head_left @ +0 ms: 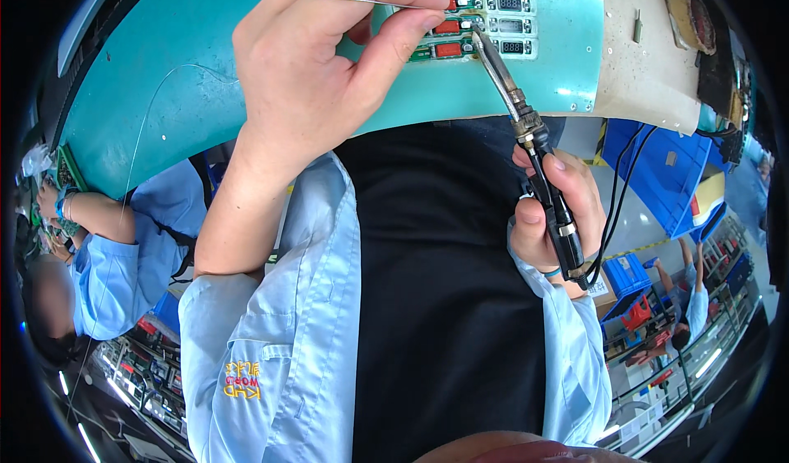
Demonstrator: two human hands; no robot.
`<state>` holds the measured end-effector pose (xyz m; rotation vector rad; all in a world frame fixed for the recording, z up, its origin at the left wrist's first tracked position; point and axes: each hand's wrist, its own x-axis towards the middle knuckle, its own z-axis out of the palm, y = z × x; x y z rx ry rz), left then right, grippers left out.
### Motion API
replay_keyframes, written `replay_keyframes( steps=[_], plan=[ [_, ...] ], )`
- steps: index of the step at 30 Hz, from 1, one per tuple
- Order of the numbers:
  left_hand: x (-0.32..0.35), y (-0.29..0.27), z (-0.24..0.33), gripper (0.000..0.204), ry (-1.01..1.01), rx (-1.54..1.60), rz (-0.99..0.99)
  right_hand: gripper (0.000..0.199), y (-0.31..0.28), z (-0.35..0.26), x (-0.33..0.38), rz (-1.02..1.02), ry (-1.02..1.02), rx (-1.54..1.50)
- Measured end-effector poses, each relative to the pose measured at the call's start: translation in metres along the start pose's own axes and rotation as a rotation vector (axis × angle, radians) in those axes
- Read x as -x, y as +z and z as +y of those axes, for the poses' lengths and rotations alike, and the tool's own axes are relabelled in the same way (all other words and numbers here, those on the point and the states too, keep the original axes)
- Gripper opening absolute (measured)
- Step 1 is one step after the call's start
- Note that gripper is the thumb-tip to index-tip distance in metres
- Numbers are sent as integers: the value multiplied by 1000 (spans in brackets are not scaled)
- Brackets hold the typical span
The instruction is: Soldering electronic components onto a printed circuit board at a manual assembly station.
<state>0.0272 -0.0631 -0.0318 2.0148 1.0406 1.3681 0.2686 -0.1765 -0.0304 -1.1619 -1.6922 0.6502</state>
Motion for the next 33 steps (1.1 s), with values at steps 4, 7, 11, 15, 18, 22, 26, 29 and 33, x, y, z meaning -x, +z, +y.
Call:
replay_keyframes(
  steps=[4, 7, 11, 15, 18, 22, 26, 29, 33],
  plan=[
    [1, 2, -2, 15, 16, 2, 4, 34, 2, 1, 0, 21, -9, -17],
    [2, 3, -2, 16, -13, 29, 31, 34, 0, -1, 1, 13, 8, 0],
    [3, 2, -2, 16, -12, 21, 34, 34, 1, 1, 2, 15, 9, -5],
    [3, 0, -2, 16, 7, 3, 26, 35, 2, 2, 4, 40, 6, -30],
    [2, -2, -1, 16, 30, -1, 22, 37, 2, 3, 7, 96, 9, -79],
    [1, -2, 4, 16, 26, 0, 18, 38, 7, 6, 7, 239, -89, -164],
    [3, -3, 9, 16, 18, 0, 11, 39, 6, 5, 13, 246, -103, -152],
    [4, -2, 9, 15, 13, 5, 3, 39, 2, 4, 17, 209, -82, -108],
    [5, -3, 8, 14, 37, -14, -40, 38, -3, 0, 22, 87, 0, -53]
  ],
)
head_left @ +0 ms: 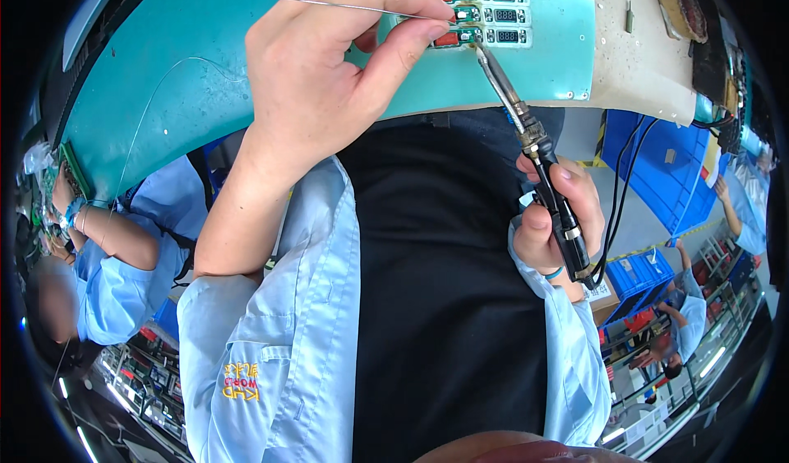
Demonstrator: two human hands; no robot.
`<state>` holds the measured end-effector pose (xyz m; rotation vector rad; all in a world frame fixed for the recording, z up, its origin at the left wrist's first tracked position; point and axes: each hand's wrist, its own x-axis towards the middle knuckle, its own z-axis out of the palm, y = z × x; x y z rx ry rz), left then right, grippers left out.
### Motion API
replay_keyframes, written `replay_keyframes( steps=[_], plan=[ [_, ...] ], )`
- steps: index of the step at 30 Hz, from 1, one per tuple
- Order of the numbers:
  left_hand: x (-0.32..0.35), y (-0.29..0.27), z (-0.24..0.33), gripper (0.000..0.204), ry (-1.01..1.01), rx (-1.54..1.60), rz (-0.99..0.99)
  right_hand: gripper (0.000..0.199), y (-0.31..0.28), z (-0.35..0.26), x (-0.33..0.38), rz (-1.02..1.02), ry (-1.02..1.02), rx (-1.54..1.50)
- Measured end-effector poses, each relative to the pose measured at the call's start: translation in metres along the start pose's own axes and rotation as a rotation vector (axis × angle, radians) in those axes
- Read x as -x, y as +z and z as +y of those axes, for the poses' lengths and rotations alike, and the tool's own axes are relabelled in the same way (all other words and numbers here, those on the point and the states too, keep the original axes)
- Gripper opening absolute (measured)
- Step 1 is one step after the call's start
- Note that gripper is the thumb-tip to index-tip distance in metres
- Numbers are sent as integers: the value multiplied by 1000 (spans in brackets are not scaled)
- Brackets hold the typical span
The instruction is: Soldering electronic components onto a printed circuit board at a manual assembly station.
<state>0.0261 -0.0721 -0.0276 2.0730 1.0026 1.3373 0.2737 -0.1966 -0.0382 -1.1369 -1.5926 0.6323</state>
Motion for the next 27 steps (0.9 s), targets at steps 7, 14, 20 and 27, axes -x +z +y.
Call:
replay_keyframes(
  steps=[7, 14, 20, 27],
  plan=[
    [1, 2, -3, 14, -34, 17, -28, 37, 2, 1, 1, 0, 22, 7],
    [2, 1, 3, 14, -92, 5, -60, 36, 2, 0, 0, -16, 27, 18],
    [4, 7, 4, 16, -89, -26, -33, 36, 2, -1, -1, -30, 38, 12],
    [2, 10, 7, 16, -119, -48, -41, 36, 1, -2, -3, -46, 40, 5]
  ],
)
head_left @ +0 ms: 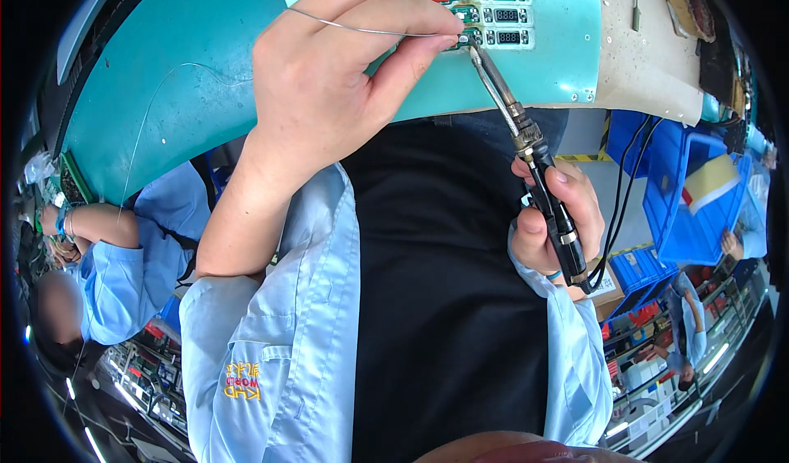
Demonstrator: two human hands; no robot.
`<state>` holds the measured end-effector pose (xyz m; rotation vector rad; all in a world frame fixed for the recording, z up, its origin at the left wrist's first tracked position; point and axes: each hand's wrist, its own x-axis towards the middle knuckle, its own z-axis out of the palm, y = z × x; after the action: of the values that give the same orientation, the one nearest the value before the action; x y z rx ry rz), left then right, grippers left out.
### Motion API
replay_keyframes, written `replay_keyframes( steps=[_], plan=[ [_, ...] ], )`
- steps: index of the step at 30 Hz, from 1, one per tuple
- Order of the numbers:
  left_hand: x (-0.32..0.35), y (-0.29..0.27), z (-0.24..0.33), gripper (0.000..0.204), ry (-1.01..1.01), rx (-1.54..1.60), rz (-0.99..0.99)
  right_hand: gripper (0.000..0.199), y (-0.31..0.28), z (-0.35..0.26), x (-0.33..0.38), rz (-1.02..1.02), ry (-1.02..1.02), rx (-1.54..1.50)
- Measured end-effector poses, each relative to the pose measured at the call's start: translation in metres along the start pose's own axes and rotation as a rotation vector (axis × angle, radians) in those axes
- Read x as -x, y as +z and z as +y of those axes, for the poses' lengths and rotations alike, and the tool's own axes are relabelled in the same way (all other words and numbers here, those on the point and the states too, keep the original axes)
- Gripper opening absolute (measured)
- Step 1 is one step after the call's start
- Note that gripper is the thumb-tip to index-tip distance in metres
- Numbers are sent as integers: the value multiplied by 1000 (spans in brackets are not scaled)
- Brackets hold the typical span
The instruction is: Soldering electronic components onto a printed circuit board at a manual assembly station.
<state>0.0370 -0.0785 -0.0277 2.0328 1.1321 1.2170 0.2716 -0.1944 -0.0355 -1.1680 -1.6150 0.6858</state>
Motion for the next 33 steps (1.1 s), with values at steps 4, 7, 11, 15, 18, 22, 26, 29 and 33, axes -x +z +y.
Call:
replay_keyframes(
  steps=[4, 7, 11, 15, 18, 22, 26, 29, 33],
  plan=[
    [-2, -2, 4, 16, -17, -15, -1, 36, 0, -1, -1, -2, -4, -2],
    [-3, -4, 7, 16, -29, -23, -2, 35, 0, -2, -1, -9, -4, 15],
    [0, -7, 7, 16, -32, -32, 5, 35, -2, -1, -1, -15, -7, 21],
    [4, -7, 6, 16, -29, -44, 20, 36, -1, 3, 3, 25, -23, -22],
    [6, -8, 4, 16, -24, -51, 29, 39, 2, 8, 9, 153, -57, -154],
    [7, -7, 3, 16, -14, -65, 32, 42, 6, 8, 6, 248, -101, -256],
    [8, -7, 1, 17, -1, -79, 24, 49, -5, 15, 7, 208, -140, -258],
    [7, -8, 0, 17, 6, -90, 11, 55, -11, 19, 8, 139, -158, -227],
    [5, -6, -2, 17, 19, -101, -19, 45, -9, 11, 1, 137, -116, -138]
  ],
)
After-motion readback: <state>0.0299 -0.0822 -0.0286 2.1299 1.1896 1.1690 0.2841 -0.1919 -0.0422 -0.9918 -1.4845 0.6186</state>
